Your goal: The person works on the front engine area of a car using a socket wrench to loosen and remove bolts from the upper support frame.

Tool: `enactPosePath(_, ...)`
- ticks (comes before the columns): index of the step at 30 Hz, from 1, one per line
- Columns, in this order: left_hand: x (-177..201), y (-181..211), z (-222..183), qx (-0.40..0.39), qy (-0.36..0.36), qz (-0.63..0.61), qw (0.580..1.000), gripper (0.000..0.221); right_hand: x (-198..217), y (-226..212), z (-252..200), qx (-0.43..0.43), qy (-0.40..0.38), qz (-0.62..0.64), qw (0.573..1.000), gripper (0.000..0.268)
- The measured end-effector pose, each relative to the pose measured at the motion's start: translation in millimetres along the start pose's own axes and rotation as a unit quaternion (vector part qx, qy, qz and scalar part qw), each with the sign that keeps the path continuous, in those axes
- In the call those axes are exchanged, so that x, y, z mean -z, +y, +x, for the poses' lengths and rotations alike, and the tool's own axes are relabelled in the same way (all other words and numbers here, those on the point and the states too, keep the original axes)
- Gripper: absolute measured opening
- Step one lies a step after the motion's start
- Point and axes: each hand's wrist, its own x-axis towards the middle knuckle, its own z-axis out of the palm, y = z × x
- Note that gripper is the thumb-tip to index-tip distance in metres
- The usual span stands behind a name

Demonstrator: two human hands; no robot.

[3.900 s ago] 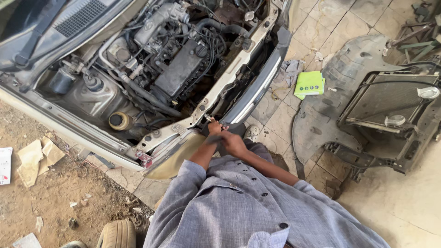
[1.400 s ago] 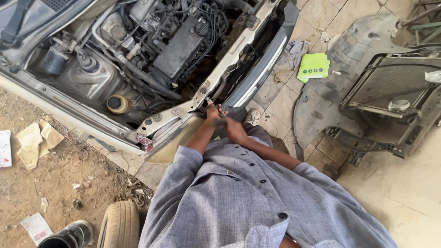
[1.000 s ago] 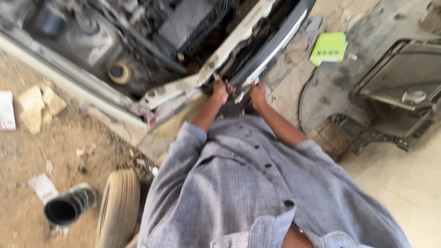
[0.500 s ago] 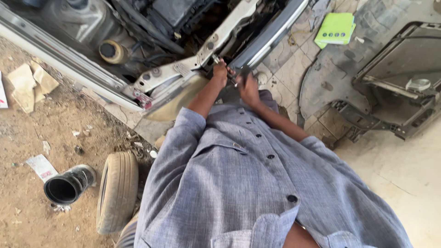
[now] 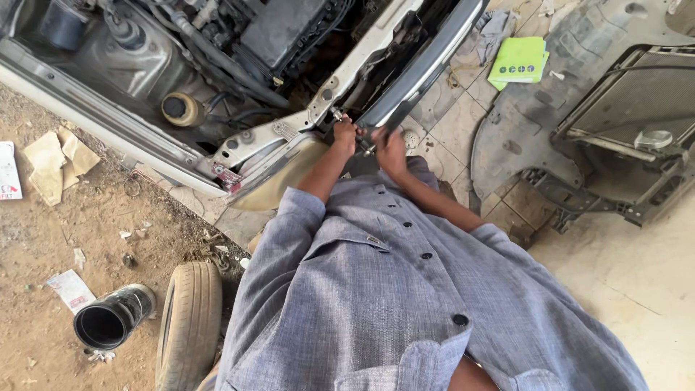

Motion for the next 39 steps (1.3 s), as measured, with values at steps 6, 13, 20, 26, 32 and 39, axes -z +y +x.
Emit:
enactPosePath(6, 3.8, 1.2, 0.6, 0.033, -0.007, -0.018, 0.999, 0.034, 12.1, -43.8, -18.7, 0.262, -0.172, 0.013, 0.95, 0.026)
enactPosePath(13, 1.7, -3.4, 1.7, -0.01, -0.002, -0.014, 1.0, 0.039, -0.5, 5.6, 6.8, -0.089, 0.001, 0.2, 0.976, 0.012)
enactPosePath(20, -2.2, -7.5, 1.6, -0.038, -0.021, -0.023, 0.999, 0.045, 12.3, 46.8, 57.1, -0.45, -0.012, 0.413, 0.791, 0.014)
enactPosePath(26, 8.0, -10.1, 10.3, -0.019, -0.037, -0.054, 0.998, 0.038, 2.3, 15.3, 18.7, -0.132, 0.015, 0.191, 0.973, 0.011)
enactPosePath(32, 4.6, -7.2, 21.0, 0.052, -0.042, -0.047, 0.997, 0.033, 22.9, -55.7, -12.0, 0.132, -0.178, -0.021, 0.975, 0.026)
enactPosePath(39, 13.2, -28.0, 23.1, 0.048, -0.093, 0.133, 0.986, 0.032, 69.5, -72.0, -22.4, 0.155, -0.222, 0.01, 0.963, 0.038)
